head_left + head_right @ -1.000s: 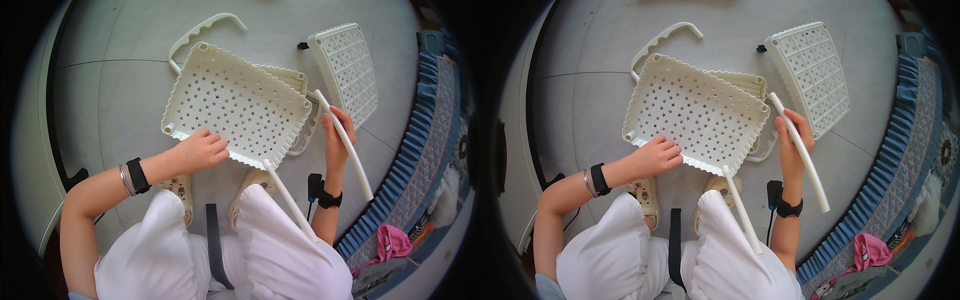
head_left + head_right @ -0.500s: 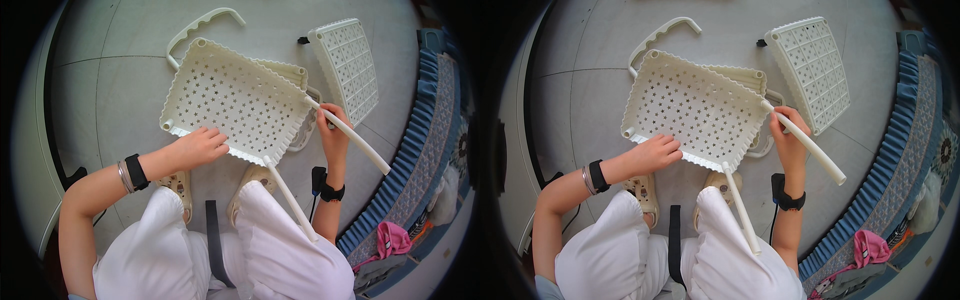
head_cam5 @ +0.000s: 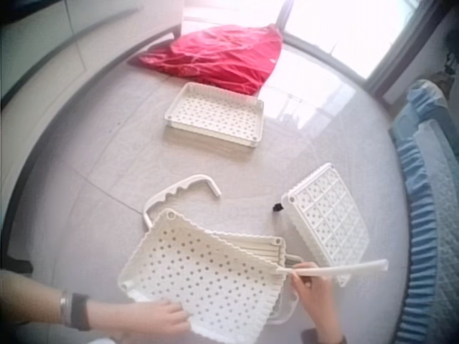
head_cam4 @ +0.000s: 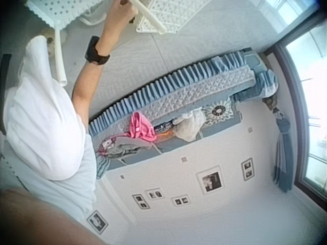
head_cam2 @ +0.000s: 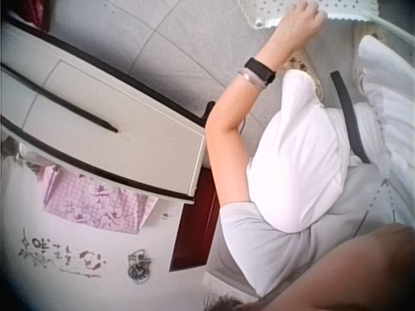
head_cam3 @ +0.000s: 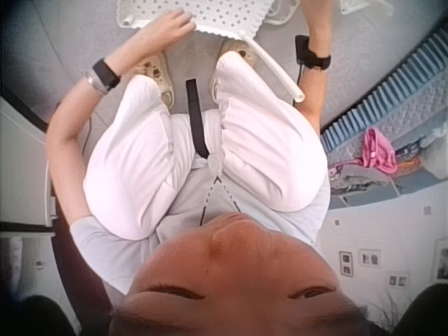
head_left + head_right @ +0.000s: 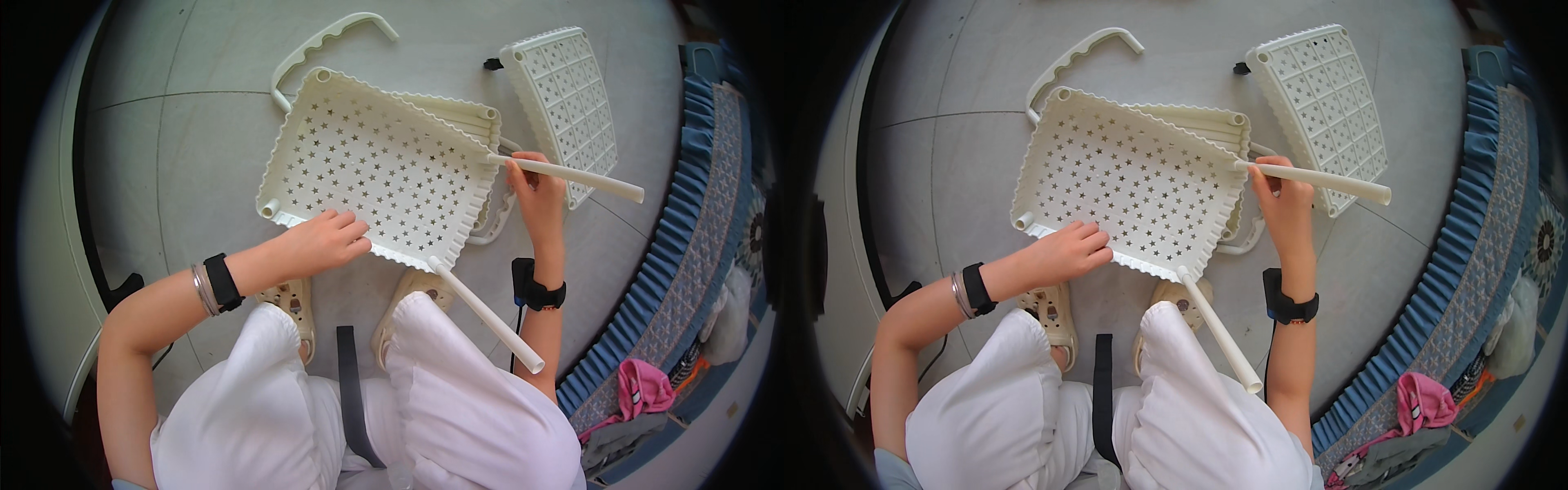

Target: The person assembles a multi-tier plastic storage rack by hand. They connect white support tubes to perforated plastic trays and attach black casters to the bottom unit while sitting on the floor.

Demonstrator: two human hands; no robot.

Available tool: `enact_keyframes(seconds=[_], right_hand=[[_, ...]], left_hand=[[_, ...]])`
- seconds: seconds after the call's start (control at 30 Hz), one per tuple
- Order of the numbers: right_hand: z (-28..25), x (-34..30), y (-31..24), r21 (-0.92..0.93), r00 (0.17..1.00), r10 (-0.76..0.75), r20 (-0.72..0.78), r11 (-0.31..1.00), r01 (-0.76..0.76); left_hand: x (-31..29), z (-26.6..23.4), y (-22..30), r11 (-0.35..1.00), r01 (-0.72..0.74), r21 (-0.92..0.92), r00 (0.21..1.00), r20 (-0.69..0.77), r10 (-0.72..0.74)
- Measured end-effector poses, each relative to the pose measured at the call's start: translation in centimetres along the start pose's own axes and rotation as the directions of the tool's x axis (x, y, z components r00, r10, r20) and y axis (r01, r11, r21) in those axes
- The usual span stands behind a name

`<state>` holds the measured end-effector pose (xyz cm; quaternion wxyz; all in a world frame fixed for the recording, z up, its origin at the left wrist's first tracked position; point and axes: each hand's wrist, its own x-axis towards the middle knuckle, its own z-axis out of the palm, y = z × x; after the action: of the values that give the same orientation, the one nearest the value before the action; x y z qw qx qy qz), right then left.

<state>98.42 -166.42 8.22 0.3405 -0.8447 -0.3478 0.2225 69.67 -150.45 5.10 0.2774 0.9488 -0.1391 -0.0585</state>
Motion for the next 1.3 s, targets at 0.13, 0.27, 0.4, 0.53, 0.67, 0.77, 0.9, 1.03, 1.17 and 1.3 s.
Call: enact_keyframes(seconds=[0.13, 0.27, 0.4, 0.53, 0.67, 0.77, 0.9, 1.03, 1.17, 1.3], right_hand=[[-0.1, -0.1, -0.4, -0.053, 0.998, -0.050, -0.024, 0.997, 0.049], [0.7, -0.4, -0.8, -0.095, 0.997, -0.055, -0.061, 0.994, 0.049], [1.6, -0.5, -1.0, -0.052, 0.993, -0.019, -0.114, 0.999, 0.013], [2.1, -1.3, -0.2, 0.147, 0.989, 0.094, -0.113, 0.986, -0.077], [0.7, -1.7, -1.1, 0.104, 0.991, -0.015, -0.135, 0.994, 0.029], [0.3, -1.7, -2.2, 0.198, 0.993, -0.037, -0.110, 0.978, 0.058], [-0.2, -1.5, -3.6, 0.148, 0.990, -0.095, -0.108, 0.983, 0.110], [-0.3, -0.9, -4.8, -0.060, 0.956, -0.293, -0.003, 0.954, 0.292], [0.8, -0.6, -4.6, 0.181, 0.959, -0.284, 0.012, 0.944, 0.277], [0.7, -0.5, -5.2, 0.167, 0.963, -0.243, 0.112, 0.960, 0.223]], left_hand=[[0.2, 0.0, -0.1, 1.000, -0.007, -0.002, 1.000, -0.007, 0.007], [-0.1, -0.2, -0.1, 1.000, -0.002, -0.002, 1.000, 0.004, 0.002], [-0.3, -0.6, -0.1, 1.000, 0.011, 0.012, 1.000, 0.006, -0.011], [0.6, -2.4, 0.0, 0.985, 0.060, -0.160, 0.995, 0.084, -0.047], [4.7, -5.8, -2.5, 0.999, 0.042, 0.020, 0.987, -0.156, -0.038], [8.6, -7.6, -4.8, 0.972, 0.116, 0.203, 0.949, -0.312, -0.049], [11.1, -6.9, -7.1, 0.932, 0.134, 0.336, 0.936, -0.351, -0.008], [11.5, -5.9, -9.1, 0.955, 0.253, 0.155, 0.964, 0.044, -0.262], [10.0, -5.3, -9.8, 0.971, 0.222, 0.088, 0.974, -0.062, -0.218], [9.5, -5.8, -9.2, 0.958, 0.283, 0.035, 0.959, -0.021, -0.283]])
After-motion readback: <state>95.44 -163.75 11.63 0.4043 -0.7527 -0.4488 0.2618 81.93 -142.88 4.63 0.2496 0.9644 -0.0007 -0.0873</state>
